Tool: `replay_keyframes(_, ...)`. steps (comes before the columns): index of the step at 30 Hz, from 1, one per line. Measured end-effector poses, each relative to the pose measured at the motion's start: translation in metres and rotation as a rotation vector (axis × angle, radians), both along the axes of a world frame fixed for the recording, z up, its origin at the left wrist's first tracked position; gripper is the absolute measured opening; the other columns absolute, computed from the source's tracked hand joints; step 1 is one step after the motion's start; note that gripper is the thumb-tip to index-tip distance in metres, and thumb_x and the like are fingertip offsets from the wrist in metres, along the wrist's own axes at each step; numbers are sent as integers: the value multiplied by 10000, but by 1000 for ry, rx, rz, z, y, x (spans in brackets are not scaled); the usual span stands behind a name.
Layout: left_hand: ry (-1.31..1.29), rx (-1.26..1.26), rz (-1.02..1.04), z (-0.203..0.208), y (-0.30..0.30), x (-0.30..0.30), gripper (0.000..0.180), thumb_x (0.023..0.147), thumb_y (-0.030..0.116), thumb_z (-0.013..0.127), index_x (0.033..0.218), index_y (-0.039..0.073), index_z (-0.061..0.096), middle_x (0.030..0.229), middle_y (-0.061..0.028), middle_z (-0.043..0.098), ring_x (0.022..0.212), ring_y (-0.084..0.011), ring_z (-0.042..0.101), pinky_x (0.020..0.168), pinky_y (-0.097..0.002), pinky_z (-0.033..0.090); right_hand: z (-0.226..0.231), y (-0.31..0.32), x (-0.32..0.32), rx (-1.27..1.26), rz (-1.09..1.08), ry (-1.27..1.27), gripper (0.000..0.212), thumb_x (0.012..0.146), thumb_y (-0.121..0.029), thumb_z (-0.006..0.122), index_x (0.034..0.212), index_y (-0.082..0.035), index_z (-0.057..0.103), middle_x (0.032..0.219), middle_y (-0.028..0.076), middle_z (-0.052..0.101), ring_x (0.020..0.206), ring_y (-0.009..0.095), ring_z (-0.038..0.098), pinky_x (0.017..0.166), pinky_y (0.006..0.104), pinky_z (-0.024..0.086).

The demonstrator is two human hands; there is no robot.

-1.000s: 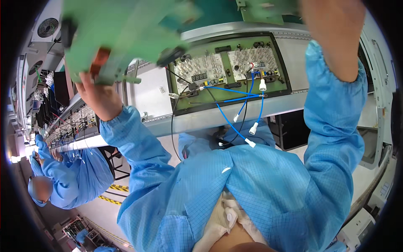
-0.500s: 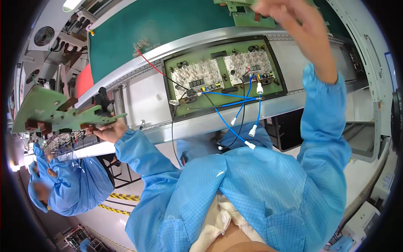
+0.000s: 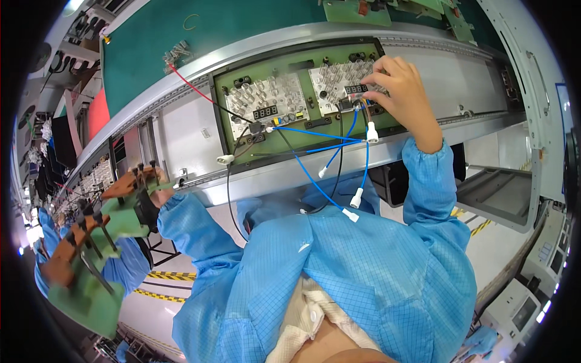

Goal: Assembling and testing circuit boards on a production line by connecting wires and placing boards in fixtures.

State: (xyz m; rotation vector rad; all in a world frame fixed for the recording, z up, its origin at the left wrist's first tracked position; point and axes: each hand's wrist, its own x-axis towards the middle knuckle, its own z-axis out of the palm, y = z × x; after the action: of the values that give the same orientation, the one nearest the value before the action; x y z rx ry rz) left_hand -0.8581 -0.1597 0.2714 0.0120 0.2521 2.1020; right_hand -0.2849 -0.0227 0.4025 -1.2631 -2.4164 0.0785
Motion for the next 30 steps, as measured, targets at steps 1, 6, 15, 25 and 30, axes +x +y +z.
replay_keyframes(1,76,115,-139,7,0,15,188,911,137,566,993,-8,652,964,-131,670,868,-222,620,778,-335,476,-3,3,2,18,18,-1,191,694,-168,754,865,-110,690,898,8,534,877,221,519,758,357,383)
replay_keyframes(6,388,208,-335,29,-2,14,241,937,183,550,1105,29,629,1075,-125,656,949,-243,620,846,-394,503,2,1,2,18,54,13,208,694,-166,750,871,-97,666,893,3,541,881,218,523,778,359,388)
replay_keyframes(15,411,316,-442,52,12,27,297,922,226,586,1100,-13,582,1056,-152,564,889,-335,605,835,-438,561,4,-2,6,46,37,-20,223,679,-160,756,870,-98,659,896,0,554,896,207,533,809,351,393)
replay_keyframes(25,350,246,-268,82,21,86,228,855,38,631,736,100,447,720,-10,457,526,-61,386,372,-227,301,16,-4,25,-10,9,-38,246,696,-181,755,921,-113,682,907,2,577,888,212,538,794,345,387)
replay_keyframes(30,119,278,-334,78,24,91,196,861,113,597,742,95,442,682,13,392,636,-111,430,668,-272,417,16,-6,32,73,-18,43,173,708,-117,742,879,-108,710,861,28,592,812,239,545,728,352,405)
